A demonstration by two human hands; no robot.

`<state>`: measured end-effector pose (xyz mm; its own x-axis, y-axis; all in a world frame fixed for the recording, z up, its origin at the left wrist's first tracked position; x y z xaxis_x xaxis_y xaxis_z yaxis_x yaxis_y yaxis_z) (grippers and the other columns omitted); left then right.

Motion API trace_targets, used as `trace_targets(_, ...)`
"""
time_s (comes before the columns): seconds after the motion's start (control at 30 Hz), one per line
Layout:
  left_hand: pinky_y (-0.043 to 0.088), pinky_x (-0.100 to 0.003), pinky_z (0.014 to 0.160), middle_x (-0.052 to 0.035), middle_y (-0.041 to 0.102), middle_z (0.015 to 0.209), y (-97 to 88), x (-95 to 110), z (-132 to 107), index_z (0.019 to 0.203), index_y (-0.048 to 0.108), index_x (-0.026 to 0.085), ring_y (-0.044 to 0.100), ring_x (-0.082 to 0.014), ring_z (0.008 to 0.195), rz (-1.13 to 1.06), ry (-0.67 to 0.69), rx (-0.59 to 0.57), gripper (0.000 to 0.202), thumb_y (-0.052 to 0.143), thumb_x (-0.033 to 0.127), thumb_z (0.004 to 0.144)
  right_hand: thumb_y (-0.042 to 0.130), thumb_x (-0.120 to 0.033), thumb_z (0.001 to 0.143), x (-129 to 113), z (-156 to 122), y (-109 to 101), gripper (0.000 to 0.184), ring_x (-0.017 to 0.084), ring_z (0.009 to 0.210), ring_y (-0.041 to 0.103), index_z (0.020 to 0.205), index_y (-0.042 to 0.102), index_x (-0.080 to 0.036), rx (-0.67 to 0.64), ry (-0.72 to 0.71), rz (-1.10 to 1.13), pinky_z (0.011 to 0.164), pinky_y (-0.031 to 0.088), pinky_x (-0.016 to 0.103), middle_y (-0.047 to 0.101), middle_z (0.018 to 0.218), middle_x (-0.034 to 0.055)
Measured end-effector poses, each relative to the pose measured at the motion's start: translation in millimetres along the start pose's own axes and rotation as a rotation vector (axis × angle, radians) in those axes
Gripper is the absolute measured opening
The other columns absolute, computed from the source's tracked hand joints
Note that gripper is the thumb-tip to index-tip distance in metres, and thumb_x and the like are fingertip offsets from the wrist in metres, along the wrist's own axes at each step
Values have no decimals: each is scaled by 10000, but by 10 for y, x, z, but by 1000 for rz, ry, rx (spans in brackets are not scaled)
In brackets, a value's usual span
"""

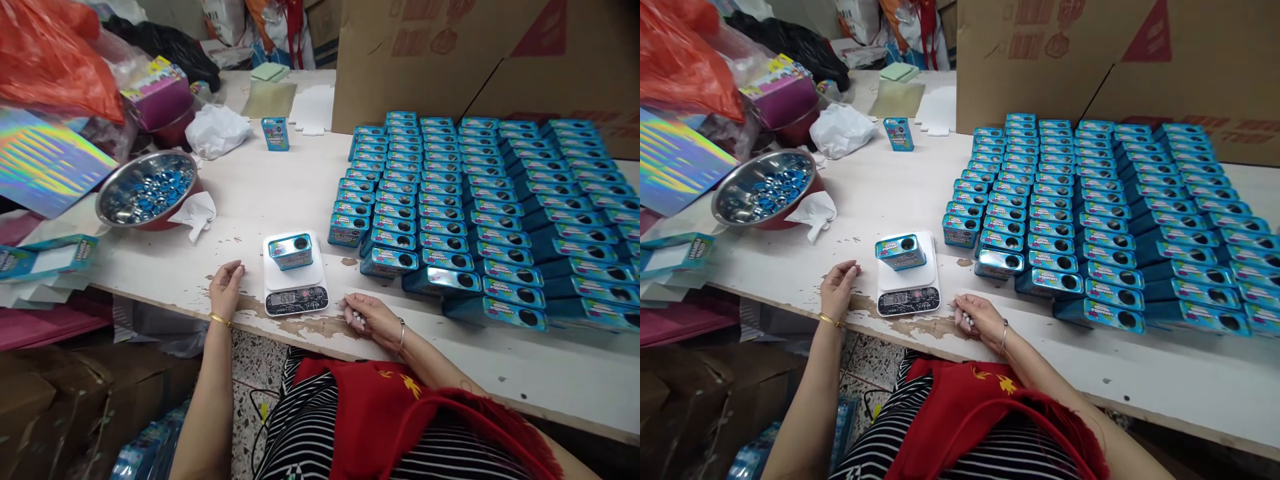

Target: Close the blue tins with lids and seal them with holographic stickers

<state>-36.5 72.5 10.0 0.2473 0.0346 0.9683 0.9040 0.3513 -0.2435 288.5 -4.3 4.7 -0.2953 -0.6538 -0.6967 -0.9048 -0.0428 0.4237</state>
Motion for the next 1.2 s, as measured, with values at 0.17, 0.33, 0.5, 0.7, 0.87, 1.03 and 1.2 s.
trace_targets(0.17,499,-369,904,-75,679,934,8,-55,6,1016,634,155,646,-179,877,28,4,-10,430,677,476,733,762,-597,628,16,0,0,506,36,354,320,774,588,-145,4,-4,-7,350,101,188,568,525,-18)
trace_targets(0.33,499,-384,883,-86,654,971,15,145,-16,1090,603,164,630,-201,915,113,70,-29,459,630,496,774,739,-607,648,18,11,10,502,40,352,319,781,583,-149,2,-11,-30,349,111,189,561,514,-25)
trace_targets(0.5,429,-434,970,-113,551,1259,325,953,13,1320,470,231,513,-282,1175,448,563,-204,695,718,485,723,731,-629,633,-8,47,43,530,40,345,333,785,576,-145,-11,-6,-49,343,117,185,573,517,-27)
trace_targets(0.7,433,-384,817,-66,650,944,1048,1491,27,1119,589,218,594,-233,883,657,811,-643,346,580,440,854,707,-658,630,-33,106,59,543,38,326,339,762,570,-149,-15,-44,-33,344,128,187,587,516,-22)
trace_targets(0.87,395,-411,873,-81,642,1046,1573,1540,-54,1164,584,251,576,-250,988,657,866,-751,358,609,392,836,700,-693,589,-15,141,67,577,38,313,316,748,546,-161,-26,-52,-23,341,134,191,576,493,-25)
trace_targets(1.03,397,-415,857,-115,608,1118,1843,1365,-13,1183,591,238,542,-273,1034,637,968,-682,439,663,426,793,661,-746,578,17,162,98,616,42,313,312,749,533,-168,-15,-25,-53,345,140,193,566,486,-24)
trace_targets(1.2,361,-435,973,-138,566,1218,1812,1435,954,1269,512,214,491,-289,1163,578,960,-360,545,613,495,814,579,-845,556,129,251,114,668,60,311,305,709,510,-199,-31,15,-113,365,186,211,537,454,-22)
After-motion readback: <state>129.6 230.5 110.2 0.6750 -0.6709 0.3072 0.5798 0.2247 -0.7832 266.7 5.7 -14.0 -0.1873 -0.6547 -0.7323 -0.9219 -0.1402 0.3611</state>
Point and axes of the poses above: each hand's wrist, its own z-axis towards the middle knuckle, its own y-axis out of the palm, x = y × z, the point moved 4 cm from there along z, towards the middle knuckle
